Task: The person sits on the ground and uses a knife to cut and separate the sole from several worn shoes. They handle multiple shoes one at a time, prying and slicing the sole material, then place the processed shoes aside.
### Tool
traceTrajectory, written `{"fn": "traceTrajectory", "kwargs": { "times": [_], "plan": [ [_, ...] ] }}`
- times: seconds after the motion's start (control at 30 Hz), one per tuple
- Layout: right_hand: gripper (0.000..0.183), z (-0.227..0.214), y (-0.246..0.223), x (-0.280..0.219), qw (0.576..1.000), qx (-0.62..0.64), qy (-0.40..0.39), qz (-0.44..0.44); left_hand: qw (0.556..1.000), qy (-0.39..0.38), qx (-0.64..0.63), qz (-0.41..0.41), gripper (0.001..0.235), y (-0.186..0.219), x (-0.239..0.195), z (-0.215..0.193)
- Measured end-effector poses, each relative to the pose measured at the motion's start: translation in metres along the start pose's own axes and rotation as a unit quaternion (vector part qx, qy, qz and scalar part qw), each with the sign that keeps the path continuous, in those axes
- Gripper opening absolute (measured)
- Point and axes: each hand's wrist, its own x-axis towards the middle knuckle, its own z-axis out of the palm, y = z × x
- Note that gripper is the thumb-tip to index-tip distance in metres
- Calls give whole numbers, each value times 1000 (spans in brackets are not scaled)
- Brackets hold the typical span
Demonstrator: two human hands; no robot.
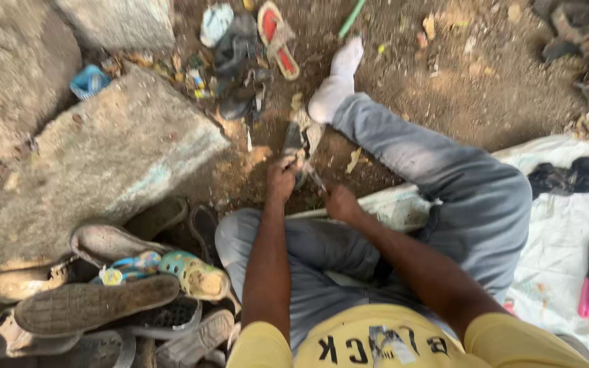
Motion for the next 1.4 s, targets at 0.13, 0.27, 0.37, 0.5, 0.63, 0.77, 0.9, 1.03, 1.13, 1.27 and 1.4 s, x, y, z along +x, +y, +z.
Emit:
{"fn": "traceTrajectory", "kwargs": {
  "times": [0.13, 0.27, 0.37, 0.5, 0.63, 0.77, 0.9, 1.03, 1.13, 1.27, 1.4],
  "plan": [
    [34, 5, 4, 54, 999, -3, 14, -31, 998, -12, 45, 49, 22, 18, -1, -1],
    [31, 13, -8, 35, 1000, -20, 9, -23, 999, -12, -33, -21, 23, 24, -1, 3],
    [39, 2, -14, -16, 998, 13, -29, 53, 991, -8, -103, -80, 25, 23, -5, 9],
    [32, -12, -14, -15, 997, 46, 2, 57, 992, -36, -117, -33, 27, 27, -12, 26],
    [37, -6, -6, 5, 998, 36, 27, 54, 991, -62, -111, -42, 31, 37, -19, 32],
    [45, 8, 2, -58, 997, -64, 30, 16, 980, -42, -147, -126, 34, 47, -14, 38],
    [39, 2, 6, -59, 996, -30, 52, 68, 982, -58, -150, -97, 30, 64, -27, 56],
    [33, 7, -4, -37, 988, -9, 109, 110, 968, -79, -219, -96, 27, 80, -33, 60],
    [37, 13, -16, -70, 989, 20, 107, 100, 964, -71, -240, -92, 24, 81, -23, 63],
    [29, 14, -12, -80, 954, 208, 70, 207, 928, -89, -340, -120, 20, 69, -27, 78],
    [20, 18, -16, -54, 937, 288, 63, 186, 920, -108, -368, -86, 17, 64, -26, 77]
  ]
}}
